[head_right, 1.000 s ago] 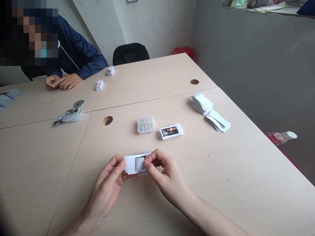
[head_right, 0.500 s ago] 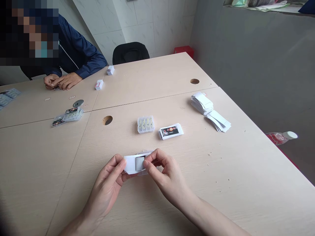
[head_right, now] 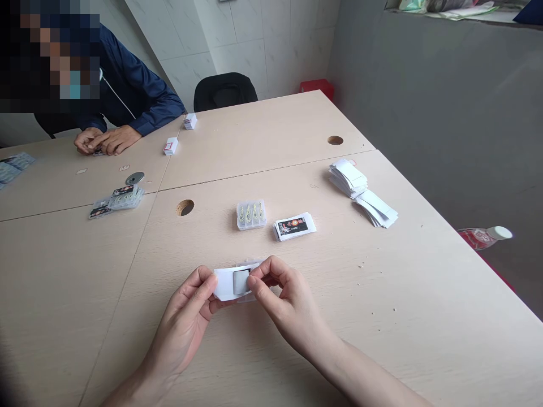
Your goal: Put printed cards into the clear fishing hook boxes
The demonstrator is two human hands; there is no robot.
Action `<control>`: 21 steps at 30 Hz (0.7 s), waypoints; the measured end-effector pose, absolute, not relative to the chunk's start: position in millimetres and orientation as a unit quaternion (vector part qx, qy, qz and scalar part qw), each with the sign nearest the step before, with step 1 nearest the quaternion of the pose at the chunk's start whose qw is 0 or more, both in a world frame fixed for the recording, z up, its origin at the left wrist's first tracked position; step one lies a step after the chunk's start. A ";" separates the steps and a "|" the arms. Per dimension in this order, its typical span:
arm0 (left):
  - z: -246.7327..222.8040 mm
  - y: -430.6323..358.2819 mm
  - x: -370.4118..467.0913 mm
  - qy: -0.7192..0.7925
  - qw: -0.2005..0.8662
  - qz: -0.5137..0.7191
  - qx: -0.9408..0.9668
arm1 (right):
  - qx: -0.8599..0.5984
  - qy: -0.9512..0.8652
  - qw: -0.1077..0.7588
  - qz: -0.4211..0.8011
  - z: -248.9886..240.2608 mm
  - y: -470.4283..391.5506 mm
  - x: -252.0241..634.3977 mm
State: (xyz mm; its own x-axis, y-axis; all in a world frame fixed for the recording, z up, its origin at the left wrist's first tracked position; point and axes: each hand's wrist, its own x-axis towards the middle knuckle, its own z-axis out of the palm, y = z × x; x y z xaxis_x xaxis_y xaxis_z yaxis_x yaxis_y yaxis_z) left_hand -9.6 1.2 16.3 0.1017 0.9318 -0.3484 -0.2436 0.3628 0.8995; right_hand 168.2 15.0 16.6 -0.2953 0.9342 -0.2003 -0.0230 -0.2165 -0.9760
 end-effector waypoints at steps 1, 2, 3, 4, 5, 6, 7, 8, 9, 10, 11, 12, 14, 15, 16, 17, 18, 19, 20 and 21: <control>15.9 1.2 -9.8 0.500 0.657 0.446 0.344 | -0.457 -0.498 0.379 0.632 16.5 14.8 168.4; 15.5 1.3 -10.0 0.501 0.657 0.445 0.345 | -0.458 -0.498 0.379 0.631 16.3 14.7 168.5; 15.1 1.4 -10.2 0.501 0.657 0.445 0.345 | -0.457 -0.498 0.379 0.632 16.1 14.6 168.6; 14.8 1.6 -10.3 0.501 0.657 0.444 0.347 | -0.457 -0.498 0.380 0.632 15.9 14.4 168.6; 14.5 1.7 -10.4 0.500 0.657 0.443 0.348 | -0.456 -0.498 0.381 0.632 15.7 14.3 168.7; 14.2 1.7 -10.5 0.500 0.657 0.443 0.350 | -0.455 -0.497 0.382 0.632 15.5 14.2 168.8; 14.0 1.7 -10.7 0.499 0.657 0.442 0.351 | -0.454 -0.497 0.382 0.633 15.3 14.1 168.8; 13.8 1.6 -10.8 0.499 0.657 0.442 0.351 | -0.453 -0.497 0.383 0.633 15.3 14.1 168.9; 13.6 1.5 -11.0 0.499 0.657 0.442 0.352 | -0.453 -0.496 0.384 0.633 15.3 14.2 168.9; 13.4 1.2 -11.2 0.500 0.657 0.442 0.352 | -0.454 -0.495 0.384 0.634 15.4 14.4 169.0; 13.2 0.9 -11.3 0.500 0.656 0.442 0.353 | -0.454 -0.494 0.384 0.634 15.6 14.6 169.0; 13.1 0.7 -11.5 0.500 0.655 0.442 0.354 | -0.454 -0.493 0.384 0.635 15.9 14.8 169.0; 13.1 0.2 -11.6 0.499 0.655 0.443 0.354 | -0.455 -0.493 0.384 0.634 16.3 15.2 169.1; 13.2 0.1 -11.6 0.499 0.655 0.443 0.354 | -0.456 -0.493 0.384 0.634 16.5 15.4 169.1; 13.4 0.0 -11.6 0.499 0.656 0.443 0.354 | -0.456 -0.494 0.384 0.633 16.6 15.4 169.1; 13.7 0.0 -11.5 0.499 0.656 0.443 0.354 | -0.457 -0.493 0.384 0.633 16.6 15.5 169.1; 14.0 0.1 -11.4 0.499 0.656 0.443 0.353 | -0.457 -0.494 0.384 0.633 16.5 15.4 169.1; 14.3 0.2 -11.3 0.499 0.656 0.443 0.353 | -0.457 -0.494 0.385 0.632 16.2 15.4 169.0; 14.5 0.4 -11.2 0.499 0.656 0.443 0.353 | -0.456 -0.494 0.385 0.633 16.0 15.3 169.0; 14.6 0.6 -11.2 0.499 0.655 0.443 0.353 | -0.455 -0.494 0.386 0.632 15.7 15.2 168.9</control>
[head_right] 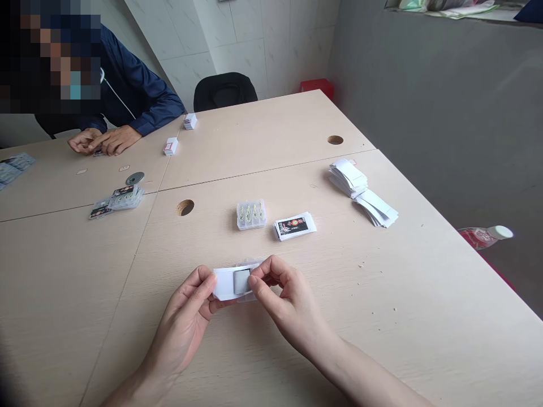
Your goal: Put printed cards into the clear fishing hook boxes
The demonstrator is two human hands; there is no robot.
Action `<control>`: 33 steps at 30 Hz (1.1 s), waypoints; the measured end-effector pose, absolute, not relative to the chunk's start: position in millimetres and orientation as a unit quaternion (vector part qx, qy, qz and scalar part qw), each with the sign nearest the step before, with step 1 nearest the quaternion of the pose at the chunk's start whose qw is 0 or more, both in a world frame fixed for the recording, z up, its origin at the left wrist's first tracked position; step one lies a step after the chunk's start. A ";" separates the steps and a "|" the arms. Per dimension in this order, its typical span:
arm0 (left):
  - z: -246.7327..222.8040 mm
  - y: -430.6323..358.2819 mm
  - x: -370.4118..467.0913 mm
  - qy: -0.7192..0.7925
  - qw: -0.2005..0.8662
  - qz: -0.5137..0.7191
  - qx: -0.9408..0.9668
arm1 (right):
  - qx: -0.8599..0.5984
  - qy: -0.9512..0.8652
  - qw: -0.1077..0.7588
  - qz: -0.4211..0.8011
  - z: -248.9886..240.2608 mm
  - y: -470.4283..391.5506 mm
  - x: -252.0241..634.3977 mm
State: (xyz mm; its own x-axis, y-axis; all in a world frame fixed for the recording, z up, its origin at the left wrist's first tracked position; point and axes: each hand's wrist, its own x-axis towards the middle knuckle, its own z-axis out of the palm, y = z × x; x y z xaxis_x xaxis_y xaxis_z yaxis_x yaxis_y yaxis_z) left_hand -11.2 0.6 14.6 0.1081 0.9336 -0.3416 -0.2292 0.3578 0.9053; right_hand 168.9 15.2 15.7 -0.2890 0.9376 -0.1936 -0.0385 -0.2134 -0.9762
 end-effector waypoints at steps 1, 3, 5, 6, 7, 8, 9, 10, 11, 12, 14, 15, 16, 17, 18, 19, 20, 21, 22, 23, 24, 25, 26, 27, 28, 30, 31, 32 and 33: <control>14.6 0.8 -11.1 0.499 0.655 0.444 0.352 | -0.454 -0.494 0.386 0.632 15.4 15.0 168.9; 14.4 1.4 -10.9 0.499 0.656 0.444 0.351 | -0.455 -0.494 0.387 0.632 15.0 14.8 169.1; 14.1 2.0 -10.5 0.499 0.657 0.445 0.350 | -0.455 -0.494 0.386 0.633 15.2 14.8 169.3; 14.1 2.3 -10.3 0.498 0.658 0.444 0.350 | -0.455 -0.494 0.387 0.632 15.4 14.8 169.5; 14.1 2.5 -10.1 0.497 0.658 0.446 0.349 | -0.455 -0.494 0.387 0.632 15.7 15.0 169.6; 14.3 2.6 -10.0 0.496 0.658 0.447 0.348 | -0.454 -0.494 0.388 0.632 15.9 15.2 169.6; 14.5 2.6 -10.0 0.496 0.658 0.448 0.347 | -0.453 -0.493 0.389 0.633 16.2 15.5 169.6; 14.9 2.4 -10.1 0.496 0.658 0.449 0.346 | -0.452 -0.492 0.390 0.634 16.3 15.8 169.5; 15.2 2.2 -10.2 0.496 0.658 0.450 0.345 | -0.452 -0.490 0.390 0.635 16.3 16.1 169.4; 15.6 2.0 -10.3 0.497 0.658 0.450 0.344 | -0.452 -0.489 0.390 0.636 16.2 16.4 169.3; 16.1 1.6 -10.5 0.497 0.659 0.449 0.342 | -0.452 -0.488 0.390 0.637 15.8 16.4 169.1; 16.2 1.6 -10.6 0.497 0.659 0.448 0.342 | -0.452 -0.487 0.389 0.638 15.6 16.2 169.2; 16.2 1.6 -10.5 0.497 0.659 0.448 0.342 | -0.452 -0.487 0.388 0.638 15.5 16.0 169.3; 16.2 1.6 -10.5 0.497 0.659 0.448 0.343 | -0.452 -0.486 0.388 0.639 15.4 15.6 169.5; 16.1 1.6 -10.4 0.497 0.659 0.447 0.344 | -0.451 -0.486 0.388 0.640 15.4 15.3 169.7; 15.9 1.5 -10.4 0.497 0.658 0.447 0.345 | -0.451 -0.485 0.388 0.641 15.5 15.1 169.9; 15.9 1.4 -10.3 0.497 0.658 0.447 0.346 | -0.451 -0.485 0.387 0.641 15.7 14.9 170.0; 15.9 1.3 -10.3 0.497 0.657 0.448 0.348 | -0.451 -0.485 0.387 0.642 15.9 14.8 170.1; 15.9 1.2 -10.2 0.496 0.657 0.449 0.348 | -0.451 -0.484 0.387 0.642 16.1 14.7 170.1; 16.0 1.2 -10.2 0.495 0.656 0.450 0.348 | -0.451 -0.484 0.387 0.643 16.2 14.6 170.1; 16.2 1.2 -10.2 0.495 0.657 0.450 0.348 | -0.451 -0.483 0.387 0.643 16.3 14.6 170.1; 16.5 1.2 -10.2 0.495 0.657 0.450 0.348 | -0.451 -0.482 0.388 0.644 16.4 14.6 170.1; 16.7 1.4 -10.1 0.495 0.658 0.449 0.347 | -0.451 -0.480 0.388 0.644 16.5 14.6 170.2; 16.9 1.6 -10.0 0.496 0.658 0.449 0.347 | -0.452 -0.479 0.388 0.645 16.5 14.6 170.3; 17.2 1.8 -9.9 0.496 0.658 0.448 0.345 | -0.451 -0.478 0.388 0.645 16.5 14.7 170.5; 17.5 2.3 -9.7 0.496 0.659 0.450 0.342 | -0.452 -0.478 0.389 0.645 16.5 15.0 170.7; 17.5 2.4 -9.6 0.496 0.660 0.451 0.340 | -0.453 -0.478 0.389 0.644 16.5 15.3 170.8; 17.5 2.5 -9.5 0.496 0.660 0.452 0.338 | -0.454 -0.478 0.388 0.644 16.5 15.5 170.8; 17.4 2.5 -9.4 0.496 0.661 0.453 0.335 | -0.455 -0.477 0.389 0.644 16.5 15.6 170.8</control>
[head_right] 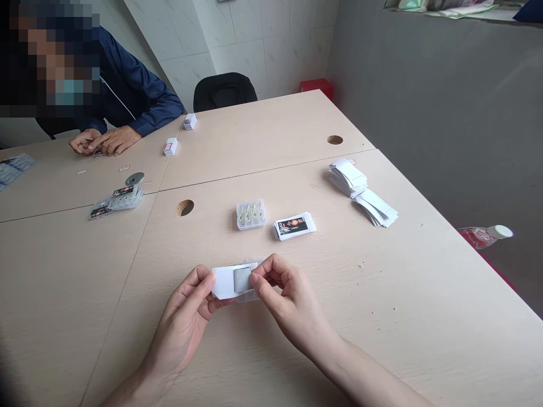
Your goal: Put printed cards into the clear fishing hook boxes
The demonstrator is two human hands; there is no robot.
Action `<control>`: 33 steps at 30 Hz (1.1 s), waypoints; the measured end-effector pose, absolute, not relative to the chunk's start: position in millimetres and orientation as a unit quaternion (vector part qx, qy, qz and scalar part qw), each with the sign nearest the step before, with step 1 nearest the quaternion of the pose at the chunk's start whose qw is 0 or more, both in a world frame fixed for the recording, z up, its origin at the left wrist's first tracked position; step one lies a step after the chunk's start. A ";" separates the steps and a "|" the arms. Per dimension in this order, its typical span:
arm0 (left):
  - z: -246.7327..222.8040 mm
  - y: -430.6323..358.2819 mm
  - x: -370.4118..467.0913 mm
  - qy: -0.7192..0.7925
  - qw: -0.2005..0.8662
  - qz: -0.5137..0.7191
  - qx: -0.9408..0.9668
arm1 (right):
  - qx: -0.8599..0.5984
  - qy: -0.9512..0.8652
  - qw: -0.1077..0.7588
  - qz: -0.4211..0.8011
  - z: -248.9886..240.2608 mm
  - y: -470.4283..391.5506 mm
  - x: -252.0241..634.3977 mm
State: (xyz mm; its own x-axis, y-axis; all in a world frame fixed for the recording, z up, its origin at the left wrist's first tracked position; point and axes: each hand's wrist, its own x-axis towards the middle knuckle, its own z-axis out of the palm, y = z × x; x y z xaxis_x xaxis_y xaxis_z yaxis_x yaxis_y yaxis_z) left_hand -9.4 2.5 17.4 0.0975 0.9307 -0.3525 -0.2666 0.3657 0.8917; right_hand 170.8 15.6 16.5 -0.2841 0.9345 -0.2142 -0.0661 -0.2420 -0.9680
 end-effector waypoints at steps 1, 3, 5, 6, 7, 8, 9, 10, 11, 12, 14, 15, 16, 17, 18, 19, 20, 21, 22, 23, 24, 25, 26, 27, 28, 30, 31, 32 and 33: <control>17.2 2.4 -9.4 0.496 0.661 0.454 0.332 | -0.455 -0.477 0.389 0.644 16.5 15.7 170.8; 16.8 2.0 -9.4 0.497 0.661 0.456 0.328 | -0.454 -0.476 0.390 0.645 16.6 15.6 170.7; 16.6 1.7 -9.5 0.497 0.662 0.457 0.326 | -0.452 -0.476 0.390 0.645 16.5 15.5 170.6; 16.6 1.7 -9.5 0.497 0.662 0.458 0.324 | -0.452 -0.476 0.390 0.645 16.4 15.5 170.5; 16.6 1.8 -9.5 0.497 0.662 0.459 0.323 | -0.453 -0.477 0.390 0.645 16.2 15.6 170.4; 16.6 2.0 -9.4 0.498 0.662 0.459 0.321 | -0.453 -0.477 0.391 0.644 15.9 15.9 170.2; 16.6 2.3 -9.3 0.498 0.662 0.459 0.320 | -0.454 -0.476 0.391 0.644 15.5 16.1 170.1; 16.7 2.5 -9.2 0.499 0.662 0.459 0.320 | -0.454 -0.475 0.392 0.643 15.1 16.4 169.9; 16.6 2.7 -9.2 0.498 0.662 0.459 0.320 | -0.455 -0.474 0.393 0.644 14.6 16.7 169.7; 16.6 2.8 -9.1 0.498 0.662 0.458 0.322 | -0.454 -0.473 0.394 0.644 14.1 16.9 169.6; 16.2 2.6 -9.2 0.497 0.662 0.457 0.326 | -0.453 -0.473 0.394 0.645 13.4 17.2 169.5; 16.0 2.5 -9.2 0.496 0.662 0.456 0.328 | -0.453 -0.474 0.393 0.645 13.3 17.3 169.5; 15.9 2.3 -9.3 0.496 0.662 0.455 0.329 | -0.453 -0.475 0.393 0.644 13.4 17.2 169.6; 15.7 2.2 -9.3 0.496 0.662 0.455 0.329 | -0.454 -0.475 0.392 0.644 13.6 17.1 169.8; 15.7 2.1 -9.3 0.497 0.662 0.456 0.328 | -0.455 -0.476 0.392 0.643 13.9 16.9 170.0; 15.7 2.0 -9.3 0.497 0.661 0.457 0.327 | -0.456 -0.476 0.391 0.642 14.3 16.7 170.2; 15.8 2.0 -9.3 0.498 0.660 0.458 0.326 | -0.456 -0.475 0.391 0.642 14.6 16.5 170.4; 15.9 1.9 -9.2 0.498 0.660 0.458 0.325 | -0.456 -0.474 0.391 0.643 14.9 16.2 170.6; 16.1 1.9 -9.1 0.498 0.660 0.459 0.324 | -0.455 -0.473 0.392 0.645 15.0 16.1 170.7; 16.3 1.8 -9.1 0.498 0.660 0.460 0.323 | -0.454 -0.472 0.392 0.646 15.1 16.0 170.7; 16.4 1.8 -9.0 0.499 0.659 0.461 0.322 | -0.453 -0.472 0.392 0.647 15.1 15.9 170.6; 16.6 1.7 -8.9 0.500 0.659 0.462 0.320 | -0.454 -0.472 0.392 0.646 15.0 15.9 170.5; 16.6 1.6 -8.9 0.500 0.659 0.463 0.318 | -0.456 -0.472 0.392 0.645 15.0 15.9 170.4; 16.6 1.6 -8.9 0.501 0.658 0.464 0.317 | -0.458 -0.472 0.392 0.644 14.9 16.0 170.3; 16.6 1.6 -8.9 0.501 0.659 0.463 0.317 | -0.459 -0.471 0.392 0.643 15.0 16.1 170.2; 16.5 1.6 -8.9 0.501 0.660 0.461 0.318 | -0.459 -0.470 0.391 0.644 15.2 16.2 170.1; 16.5 1.6 -8.9 0.500 0.660 0.460 0.319 | -0.458 -0.470 0.391 0.646 15.5 16.3 170.1; 16.6 1.6 -8.9 0.500 0.660 0.460 0.320 | -0.457 -0.469 0.391 0.647 15.7 16.3 170.2; 16.7 1.6 -8.9 0.500 0.660 0.460 0.321 | -0.456 -0.469 0.391 0.647 16.0 16.4 170.2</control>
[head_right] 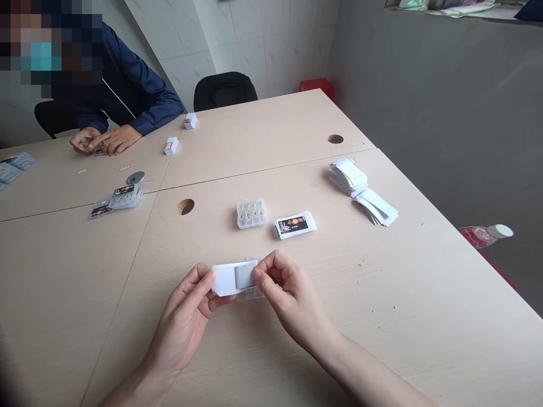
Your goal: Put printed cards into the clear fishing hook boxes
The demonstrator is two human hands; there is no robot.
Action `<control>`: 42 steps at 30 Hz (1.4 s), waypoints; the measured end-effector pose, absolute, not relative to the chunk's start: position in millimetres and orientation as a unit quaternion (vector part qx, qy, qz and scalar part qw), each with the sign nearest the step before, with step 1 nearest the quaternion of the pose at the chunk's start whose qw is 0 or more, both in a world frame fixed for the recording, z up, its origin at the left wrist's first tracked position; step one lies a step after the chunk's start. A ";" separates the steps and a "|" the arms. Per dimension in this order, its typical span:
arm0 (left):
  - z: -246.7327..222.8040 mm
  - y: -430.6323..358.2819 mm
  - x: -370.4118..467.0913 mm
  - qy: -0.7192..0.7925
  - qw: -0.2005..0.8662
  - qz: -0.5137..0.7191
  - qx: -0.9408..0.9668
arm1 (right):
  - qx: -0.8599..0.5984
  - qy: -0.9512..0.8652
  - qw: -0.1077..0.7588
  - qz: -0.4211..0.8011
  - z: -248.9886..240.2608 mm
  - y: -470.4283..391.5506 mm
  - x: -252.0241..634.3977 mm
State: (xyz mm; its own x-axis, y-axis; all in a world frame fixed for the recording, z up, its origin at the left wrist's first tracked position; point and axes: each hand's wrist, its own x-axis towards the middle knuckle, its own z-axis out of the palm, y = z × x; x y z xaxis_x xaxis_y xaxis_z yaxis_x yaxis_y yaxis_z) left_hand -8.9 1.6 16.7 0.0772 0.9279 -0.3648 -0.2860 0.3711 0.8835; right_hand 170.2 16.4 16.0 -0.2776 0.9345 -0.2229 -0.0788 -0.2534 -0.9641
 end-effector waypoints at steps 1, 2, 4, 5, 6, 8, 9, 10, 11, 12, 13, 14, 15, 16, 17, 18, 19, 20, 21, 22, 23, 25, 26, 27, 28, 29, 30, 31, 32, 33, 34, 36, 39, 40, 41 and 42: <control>16.8 1.5 -8.9 0.500 0.660 0.460 0.322 | -0.457 -0.469 0.392 0.646 16.3 16.4 170.3; 17.0 1.4 -8.9 0.500 0.659 0.460 0.322 | -0.457 -0.468 0.393 0.646 16.6 16.4 170.3; 17.2 1.1 -9.0 0.500 0.660 0.461 0.320 | -0.456 -0.467 0.394 0.646 16.8 16.4 170.5; 17.2 0.9 -9.0 0.499 0.661 0.462 0.319 | -0.456 -0.467 0.394 0.647 16.8 16.3 170.6; 17.2 0.8 -9.0 0.498 0.662 0.463 0.316 | -0.455 -0.467 0.394 0.647 16.7 16.3 170.7; 16.9 1.0 -8.9 0.497 0.663 0.466 0.310 | -0.455 -0.468 0.394 0.648 16.2 16.0 171.0; 16.7 1.3 -8.8 0.497 0.664 0.467 0.308 | -0.455 -0.468 0.393 0.648 16.1 15.8 171.0; 16.5 1.7 -8.7 0.498 0.663 0.468 0.305 | -0.453 -0.469 0.392 0.649 16.0 15.7 171.0; 16.3 2.1 -8.6 0.498 0.663 0.470 0.304 | -0.451 -0.469 0.390 0.651 16.2 15.5 170.9; 16.1 2.4 -8.5 0.498 0.662 0.471 0.304 | -0.447 -0.470 0.388 0.655 16.5 15.4 170.6; 16.0 2.5 -8.5 0.497 0.662 0.471 0.305 | -0.444 -0.470 0.386 0.659 16.9 15.4 170.2; 15.9 2.5 -8.5 0.496 0.662 0.470 0.308 | -0.441 -0.471 0.382 0.662 17.5 15.4 169.8; 15.8 2.2 -8.6 0.496 0.661 0.469 0.311 | -0.439 -0.472 0.379 0.664 18.0 15.4 169.4; 15.7 1.7 -8.8 0.496 0.660 0.468 0.315 | -0.438 -0.474 0.377 0.664 18.5 15.4 169.0; 15.6 1.1 -9.0 0.496 0.659 0.467 0.318 | -0.439 -0.477 0.375 0.663 19.0 15.5 168.7; 15.7 0.5 -9.1 0.497 0.658 0.467 0.320 | -0.440 -0.481 0.374 0.660 19.4 15.6 168.5; 15.7 0.0 -9.2 0.498 0.657 0.467 0.320 | -0.441 -0.485 0.372 0.657 19.7 15.8 168.5; 15.9 -0.4 -9.2 0.498 0.656 0.467 0.320 | -0.441 -0.488 0.371 0.655 20.0 16.0 168.5; 16.1 -0.5 -9.2 0.499 0.657 0.467 0.319 | -0.441 -0.492 0.370 0.654 20.2 16.2 168.7; 16.3 -0.5 -9.0 0.499 0.657 0.467 0.318 | -0.440 -0.494 0.367 0.654 20.4 16.4 168.8; 16.5 -0.3 -8.8 0.500 0.656 0.467 0.318 | -0.439 -0.496 0.365 0.655 20.5 16.6 169.0; 16.9 0.5 -8.4 0.499 0.657 0.467 0.318 | -0.436 -0.498 0.361 0.657 20.5 16.9 169.3; 17.0 0.9 -8.3 0.499 0.657 0.468 0.317 | -0.435 -0.498 0.361 0.658 20.2 17.0 169.3; 16.9 1.2 -8.2 0.498 0.658 0.468 0.316 | -0.434 -0.497 0.361 0.659 19.9 17.0 169.3; 16.8 1.5 -8.2 0.497 0.658 0.470 0.316 | -0.435 -0.495 0.362 0.659 19.5 17.0 169.1; 16.5 1.8 -8.2 0.496 0.658 0.471 0.315 | -0.436 -0.493 0.364 0.659 19.2 17.0 168.9; 16.2 2.2 -8.3 0.496 0.658 0.472 0.315 | -0.437 -0.492 0.366 0.658 18.8 16.9 168.6; 15.7 2.5 -8.3 0.495 0.657 0.473 0.315 | -0.438 -0.490 0.368 0.658 18.6 16.8 168.3; 15.3 2.8 -8.3 0.495 0.656 0.474 0.316 | -0.438 -0.490 0.369 0.658 18.4 16.7 168.0; 14.9 3.2 -8.3 0.495 0.655 0.474 0.317 | -0.438 -0.489 0.369 0.658 18.3 16.6 167.7; 14.5 3.5 -8.3 0.495 0.655 0.475 0.317 | -0.437 -0.488 0.369 0.659 18.2 16.4 167.6; 14.1 4.0 -8.2 0.497 0.653 0.475 0.316 | -0.440 -0.484 0.369 0.660 18.0 16.2 167.5; 14.1 3.6 -8.4 0.501 0.651 0.477 0.313 | -0.440 -0.481 0.370 0.662 17.2 16.0 168.0; 14.2 3.3 -8.5 0.503 0.649 0.478 0.313 | -0.439 -0.480 0.372 0.662 17.0 16.0 168.1; 14.4 2.8 -8.6 0.504 0.647 0.479 0.312 | -0.437 -0.480 0.372 0.663 16.8 16.1 168.2; 14.6 2.4 -8.5 0.506 0.645 0.481 0.311 | -0.436 -0.479 0.373 0.664 16.8 16.2 168.3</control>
State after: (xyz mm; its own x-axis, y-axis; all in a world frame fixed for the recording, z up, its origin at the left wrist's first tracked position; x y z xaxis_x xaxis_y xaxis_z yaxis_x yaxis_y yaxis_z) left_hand -8.5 2.4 14.6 0.0271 0.9351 -0.3533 -0.3055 0.3443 0.8878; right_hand 168.3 16.2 16.8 -0.3414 0.9133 -0.2222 -0.0782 -0.2632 -0.9616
